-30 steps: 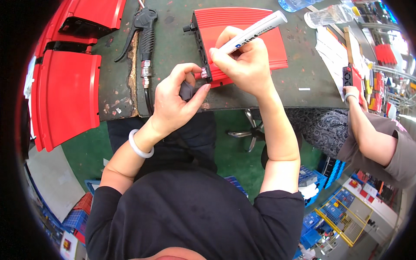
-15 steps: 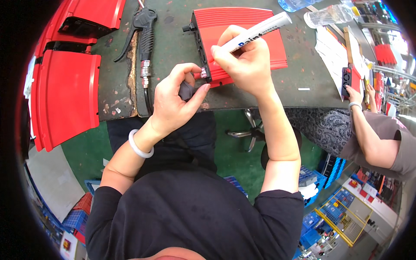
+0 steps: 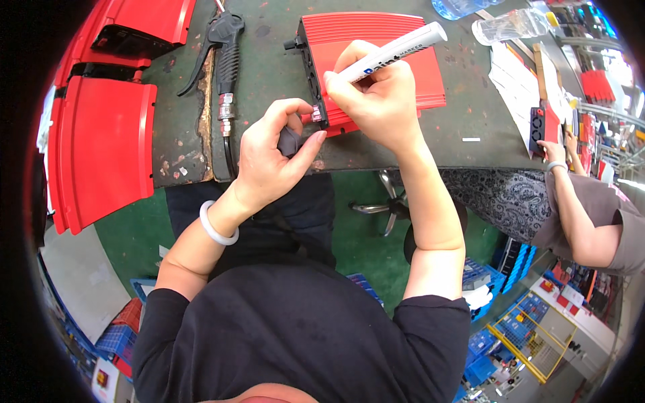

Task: Cleaning and inspecting red electronic power inverter cases at an assembly line using a cloth and a marker.

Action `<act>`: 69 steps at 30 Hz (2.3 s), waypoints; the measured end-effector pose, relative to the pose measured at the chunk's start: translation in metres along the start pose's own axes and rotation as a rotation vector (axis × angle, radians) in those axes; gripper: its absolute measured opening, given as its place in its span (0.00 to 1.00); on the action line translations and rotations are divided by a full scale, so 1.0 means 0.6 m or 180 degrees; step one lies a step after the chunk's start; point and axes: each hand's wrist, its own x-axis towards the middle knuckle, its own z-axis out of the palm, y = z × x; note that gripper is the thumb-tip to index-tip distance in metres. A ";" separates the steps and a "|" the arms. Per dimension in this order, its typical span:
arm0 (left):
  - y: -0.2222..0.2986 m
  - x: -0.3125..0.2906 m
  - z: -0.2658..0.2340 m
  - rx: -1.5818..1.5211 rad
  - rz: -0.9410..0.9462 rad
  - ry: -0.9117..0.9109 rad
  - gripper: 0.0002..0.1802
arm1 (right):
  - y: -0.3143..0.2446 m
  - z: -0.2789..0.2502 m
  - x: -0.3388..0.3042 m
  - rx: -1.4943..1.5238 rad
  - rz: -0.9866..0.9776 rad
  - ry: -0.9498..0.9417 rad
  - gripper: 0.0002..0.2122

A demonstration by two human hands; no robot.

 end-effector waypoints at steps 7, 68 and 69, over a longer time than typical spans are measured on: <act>0.001 0.000 0.000 -0.0037 -0.0025 -0.0009 0.15 | -0.004 0.004 -0.001 -0.0250 0.0005 0.0107 0.05; 0.004 0.000 -0.002 0.0042 -0.0021 -0.0022 0.15 | -0.029 -0.014 0.012 0.0383 0.0069 0.0371 0.05; 0.004 0.000 -0.001 0.0037 -0.0016 -0.0015 0.15 | -0.024 -0.016 0.014 0.0322 0.0043 0.0301 0.05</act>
